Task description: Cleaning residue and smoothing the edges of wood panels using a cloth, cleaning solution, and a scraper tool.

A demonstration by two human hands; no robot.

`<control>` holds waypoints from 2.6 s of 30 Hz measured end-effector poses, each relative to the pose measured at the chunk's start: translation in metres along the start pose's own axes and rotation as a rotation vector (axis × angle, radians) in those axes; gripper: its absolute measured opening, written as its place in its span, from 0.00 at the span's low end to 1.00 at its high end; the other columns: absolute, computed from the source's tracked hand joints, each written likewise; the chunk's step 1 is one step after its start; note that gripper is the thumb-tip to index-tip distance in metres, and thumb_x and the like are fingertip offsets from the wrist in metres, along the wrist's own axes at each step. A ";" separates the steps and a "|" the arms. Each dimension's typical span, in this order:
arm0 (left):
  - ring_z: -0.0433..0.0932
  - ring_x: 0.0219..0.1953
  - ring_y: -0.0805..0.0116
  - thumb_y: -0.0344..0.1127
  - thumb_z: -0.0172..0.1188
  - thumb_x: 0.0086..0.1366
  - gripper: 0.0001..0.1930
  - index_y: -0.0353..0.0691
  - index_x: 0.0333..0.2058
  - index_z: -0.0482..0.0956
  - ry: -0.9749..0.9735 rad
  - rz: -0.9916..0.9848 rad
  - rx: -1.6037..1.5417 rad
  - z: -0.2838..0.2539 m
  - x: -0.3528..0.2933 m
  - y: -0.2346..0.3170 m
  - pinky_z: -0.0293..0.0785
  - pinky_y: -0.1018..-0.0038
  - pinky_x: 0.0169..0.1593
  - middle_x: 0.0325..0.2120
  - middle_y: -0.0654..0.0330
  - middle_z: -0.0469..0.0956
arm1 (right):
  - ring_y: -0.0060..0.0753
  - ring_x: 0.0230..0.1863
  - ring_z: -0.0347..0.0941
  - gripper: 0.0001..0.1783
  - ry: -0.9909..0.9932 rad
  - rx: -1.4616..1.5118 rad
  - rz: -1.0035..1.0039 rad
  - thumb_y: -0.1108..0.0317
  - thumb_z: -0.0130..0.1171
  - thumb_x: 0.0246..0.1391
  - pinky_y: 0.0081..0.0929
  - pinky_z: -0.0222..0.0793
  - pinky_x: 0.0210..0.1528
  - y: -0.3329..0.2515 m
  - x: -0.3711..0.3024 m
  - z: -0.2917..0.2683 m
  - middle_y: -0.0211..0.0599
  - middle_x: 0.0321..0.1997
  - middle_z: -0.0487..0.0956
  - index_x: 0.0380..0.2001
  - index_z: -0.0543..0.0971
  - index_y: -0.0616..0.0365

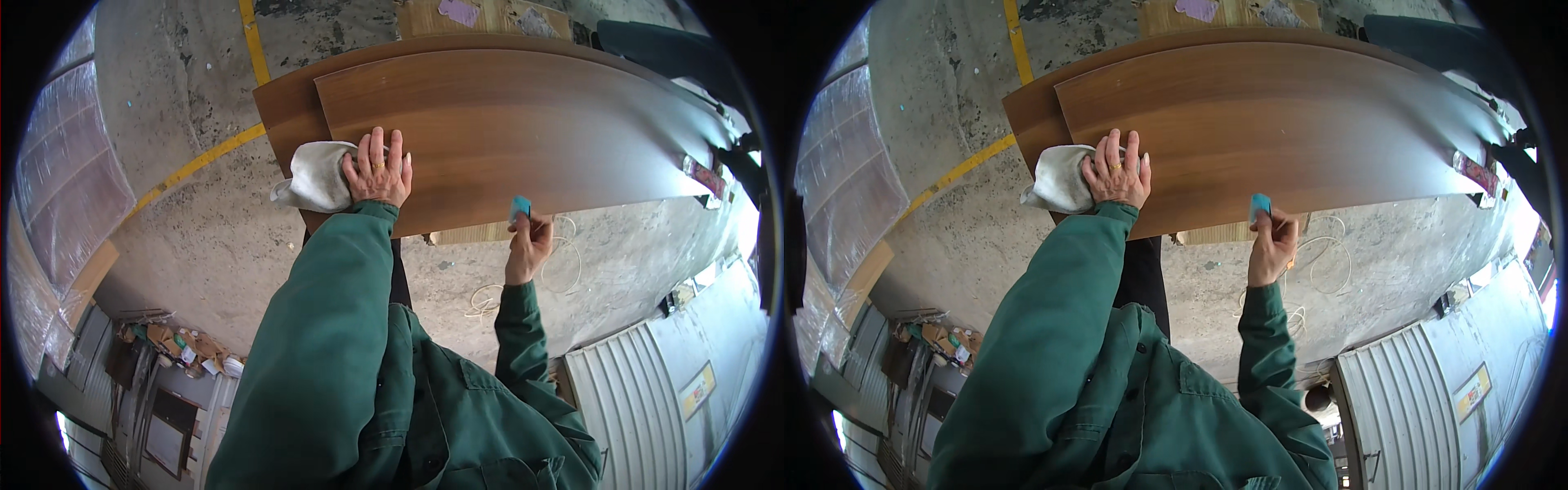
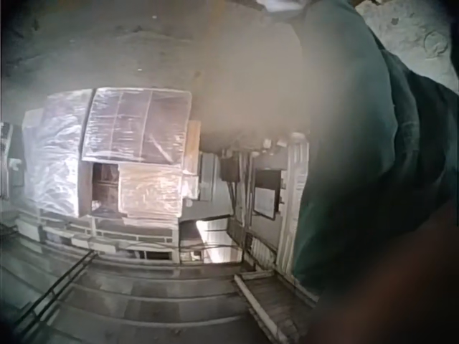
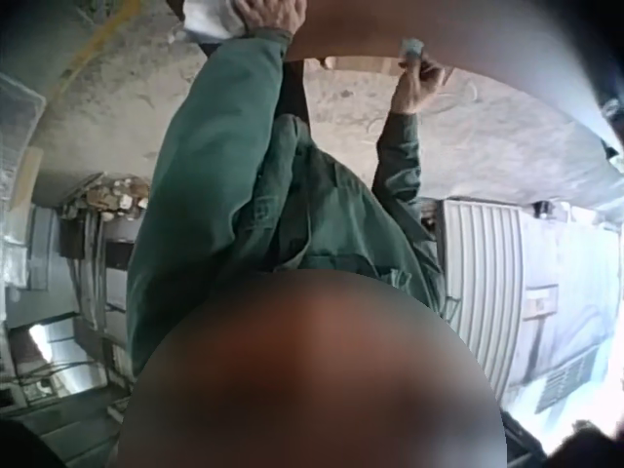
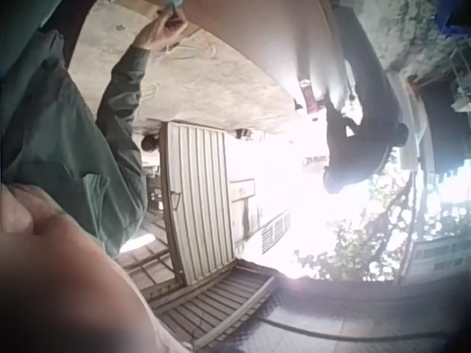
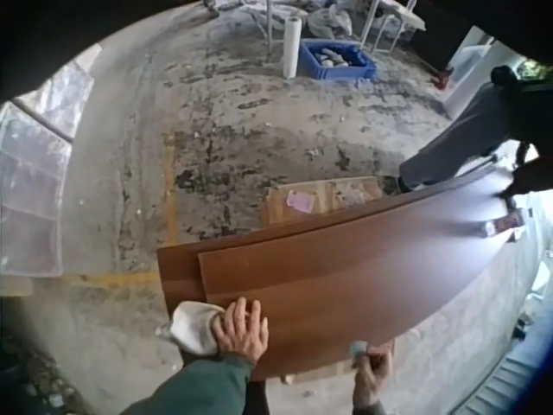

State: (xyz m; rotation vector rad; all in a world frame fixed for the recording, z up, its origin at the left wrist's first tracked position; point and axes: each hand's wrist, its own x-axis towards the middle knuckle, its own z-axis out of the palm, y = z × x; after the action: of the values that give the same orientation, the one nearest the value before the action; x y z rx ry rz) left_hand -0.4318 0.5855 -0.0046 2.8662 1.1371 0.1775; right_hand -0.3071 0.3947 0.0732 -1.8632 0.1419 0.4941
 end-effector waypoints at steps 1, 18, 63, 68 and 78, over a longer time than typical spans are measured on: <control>0.58 0.53 0.64 0.48 0.52 0.53 0.24 0.53 0.50 0.65 0.006 -0.002 -0.007 0.000 0.001 0.003 0.52 0.54 0.51 0.53 0.61 0.58 | 0.14 0.20 0.64 0.07 0.062 0.056 0.092 0.74 0.56 0.48 0.11 0.58 0.21 0.011 -0.008 -0.013 0.29 0.23 0.71 0.26 0.68 0.56; 0.61 0.51 0.62 0.46 0.52 0.54 0.22 0.49 0.49 0.66 0.084 0.053 0.022 -0.001 0.002 0.008 0.54 0.54 0.49 0.51 0.58 0.60 | 0.17 0.15 0.63 0.19 0.543 0.171 0.269 0.69 0.69 0.34 0.13 0.53 0.14 0.144 -0.072 0.005 0.23 0.17 0.66 0.21 0.64 0.50; 0.61 0.51 0.61 0.45 0.51 0.54 0.21 0.49 0.47 0.67 0.075 0.061 0.043 -0.002 0.002 0.008 0.54 0.56 0.49 0.51 0.56 0.60 | 0.22 0.27 0.62 0.37 0.828 0.025 0.496 0.50 0.73 0.25 0.20 0.63 0.32 0.169 -0.067 0.042 0.30 0.26 0.66 0.34 0.65 0.61; 0.61 0.51 0.61 0.45 0.51 0.54 0.21 0.48 0.47 0.67 0.106 0.061 0.039 -0.002 0.005 0.006 0.54 0.56 0.49 0.51 0.56 0.61 | 0.20 0.25 0.62 0.33 0.779 0.095 0.468 0.54 0.72 0.30 0.18 0.62 0.28 0.169 -0.090 0.073 0.28 0.24 0.66 0.35 0.65 0.60; 0.62 0.50 0.60 0.44 0.51 0.55 0.20 0.49 0.47 0.66 0.118 0.075 0.043 -0.002 0.002 0.008 0.55 0.59 0.48 0.49 0.58 0.62 | 0.13 0.12 0.55 0.16 0.678 0.378 0.490 0.62 0.64 0.42 0.14 0.46 0.10 0.155 -0.082 0.038 0.23 0.19 0.67 0.32 0.70 0.54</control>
State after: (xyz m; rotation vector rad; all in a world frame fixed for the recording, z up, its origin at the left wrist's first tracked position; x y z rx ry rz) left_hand -0.4253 0.5809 -0.0017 2.9746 1.0642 0.3343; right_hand -0.4436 0.3642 -0.0400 -1.5447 1.0872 0.1221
